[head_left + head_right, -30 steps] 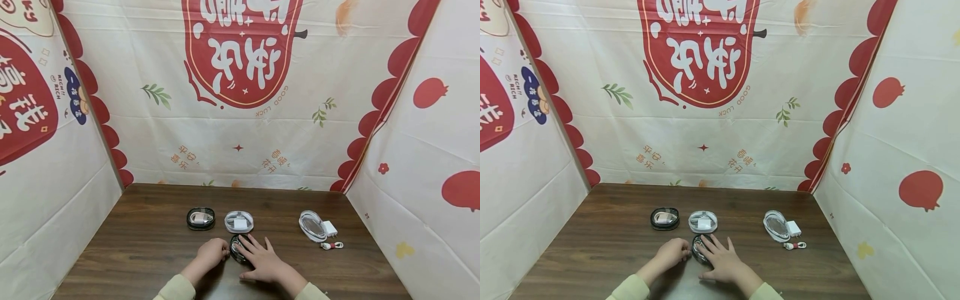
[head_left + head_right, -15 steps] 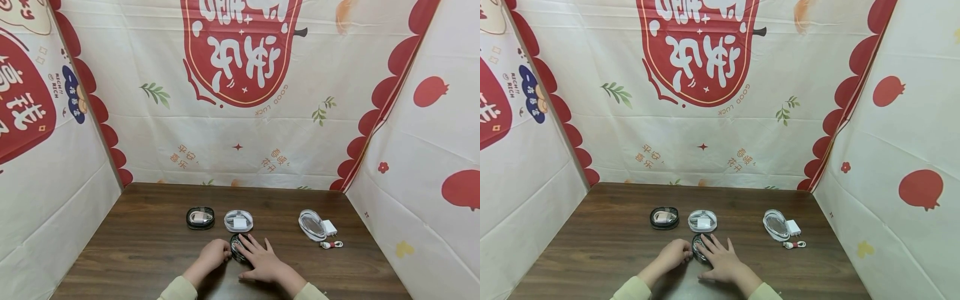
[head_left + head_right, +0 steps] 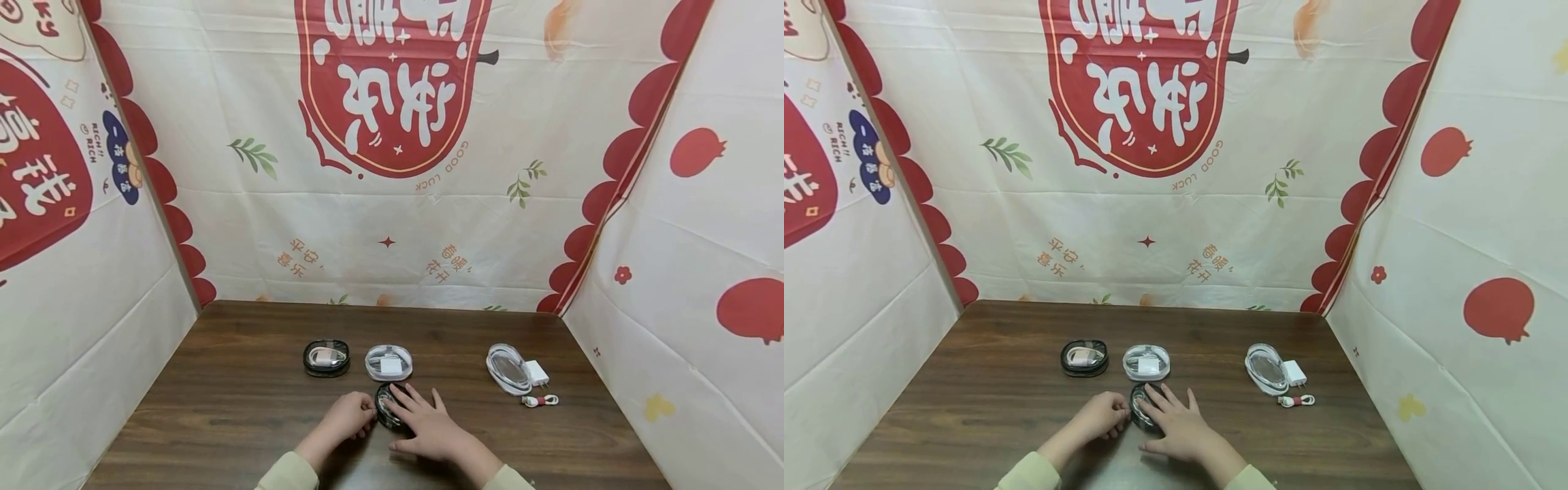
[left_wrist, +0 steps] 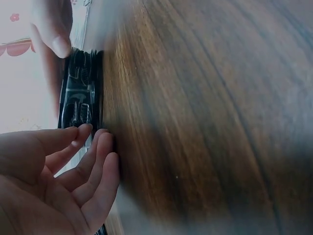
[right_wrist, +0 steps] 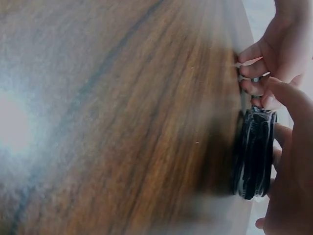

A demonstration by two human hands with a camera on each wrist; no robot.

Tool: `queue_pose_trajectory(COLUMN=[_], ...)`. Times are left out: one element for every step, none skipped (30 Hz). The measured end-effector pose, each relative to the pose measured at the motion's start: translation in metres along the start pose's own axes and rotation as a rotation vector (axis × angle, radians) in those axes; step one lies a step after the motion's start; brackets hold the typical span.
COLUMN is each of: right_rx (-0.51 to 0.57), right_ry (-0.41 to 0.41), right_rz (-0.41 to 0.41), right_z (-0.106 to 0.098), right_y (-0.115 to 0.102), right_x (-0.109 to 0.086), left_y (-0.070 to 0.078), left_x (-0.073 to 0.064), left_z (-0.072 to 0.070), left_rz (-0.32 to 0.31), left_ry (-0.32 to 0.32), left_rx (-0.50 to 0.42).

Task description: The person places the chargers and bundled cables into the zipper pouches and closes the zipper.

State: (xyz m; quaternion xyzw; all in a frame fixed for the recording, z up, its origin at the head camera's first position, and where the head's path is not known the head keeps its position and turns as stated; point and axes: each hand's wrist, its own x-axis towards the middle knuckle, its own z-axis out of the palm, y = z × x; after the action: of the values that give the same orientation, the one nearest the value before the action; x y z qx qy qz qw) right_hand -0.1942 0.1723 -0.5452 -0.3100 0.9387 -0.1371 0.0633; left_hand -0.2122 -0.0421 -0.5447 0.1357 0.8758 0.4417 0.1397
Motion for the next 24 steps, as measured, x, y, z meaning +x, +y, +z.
queue_pose_trajectory(right_rx=[0.005, 0.013, 0.024, 0.035, 0.045, 0.054, 0.069, 0.074, 0.074, 0.078, 0.084, 0.09, 0.105, 0.121, 0.143, 0.168, 0.187, 0.205, 0.221, 0.234, 0.246, 0.251, 0.253, 0.253], right_ry=[0.001, 0.001, 0.003, 0.01, 0.022, 0.037, 0.051, 0.076, 0.11, 0.144, 0.175, 0.2, 0.226, 0.246, 0.26, 0.267, 0.274, 0.28, 0.282, 0.28, 0.279, 0.28, 0.277, 0.277], right_rz=[0.002, 0.005, 0.008, 0.011, 0.013, 0.015, 0.022, 0.026, 0.029, 0.033, 0.039, 0.048, 0.054, 0.061, 0.072, 0.078, 0.088, 0.097, 0.108, 0.117, 0.125, 0.128, 0.139, 0.143], right_z=[-0.002, -0.003, -0.005, -0.006, -0.007, -0.009, -0.011, -0.012, -0.014, -0.016, -0.017, -0.018, -0.02, -0.02, -0.021, -0.021, -0.021, -0.021, -0.02, -0.02, -0.019, -0.019, -0.019, -0.018], right_y=[-0.001, -0.002, -0.002, -0.002, -0.002, -0.001, 0.0, 0.002, 0.003, 0.006, 0.008, 0.009, 0.011, 0.012, 0.013, 0.014, 0.015, 0.015, 0.016, 0.016, 0.016, 0.016, 0.016, 0.016], right_x=[-0.001, -0.001, -0.002, -0.003, -0.004, -0.005, -0.005, -0.006, -0.006, -0.005, -0.005, -0.005, -0.004, -0.003, -0.002, -0.001, 0.001, 0.003, 0.006, 0.008, 0.011, 0.014, 0.017, 0.02], left_y=[0.0, -0.001, -0.001, -0.001, -0.001, -0.001, -0.001, -0.001, 0.0, 0.001, 0.002, 0.004, 0.006, 0.008, 0.009, 0.011, 0.013, 0.014, 0.015, 0.016, 0.017, 0.018, 0.019, 0.019], left_x=[0.0, 0.0, 0.0, 0.0, 0.0, -0.001, -0.001, -0.002, -0.004, -0.005, -0.007, -0.008, -0.01, -0.012, -0.014, -0.015, -0.017, -0.019, -0.02, -0.021, -0.023, -0.024, -0.024, -0.025], left_z=[0.0, 0.0, 0.0, 0.0, 0.0, 0.0, 0.0, -0.001, -0.002, -0.002, -0.002, -0.002, -0.002, -0.001, 0.001, 0.003, 0.005, 0.008, 0.01, 0.012, 0.015, 0.017, 0.019, 0.022], left_rz=[0.003, 0.006, 0.007, 0.007, 0.005, 0.004, 0.003, -0.001, -0.002, -0.003, -0.006, -0.005, -0.001, 0.005, 0.013, 0.019, 0.026, 0.032, 0.039, 0.039, 0.041, 0.041, 0.043, 0.045], left_ry=[0.004, 0.008, 0.011, 0.016, 0.024, 0.038, 0.054, 0.072, 0.095, 0.119, 0.133, 0.145, 0.151, 0.152, 0.15, 0.141, 0.13, 0.122, 0.109, 0.094, 0.083, 0.071, 0.06, 0.051], left_rx=[0.001, 0.003, 0.001, 0.0, -0.008, -0.008, -0.008, -0.004, 0.014, 0.043, 0.071, 0.11, 0.142, 0.173, 0.201, 0.217, 0.219, 0.224, 0.214, 0.202, 0.193, 0.18, 0.165, 0.154])
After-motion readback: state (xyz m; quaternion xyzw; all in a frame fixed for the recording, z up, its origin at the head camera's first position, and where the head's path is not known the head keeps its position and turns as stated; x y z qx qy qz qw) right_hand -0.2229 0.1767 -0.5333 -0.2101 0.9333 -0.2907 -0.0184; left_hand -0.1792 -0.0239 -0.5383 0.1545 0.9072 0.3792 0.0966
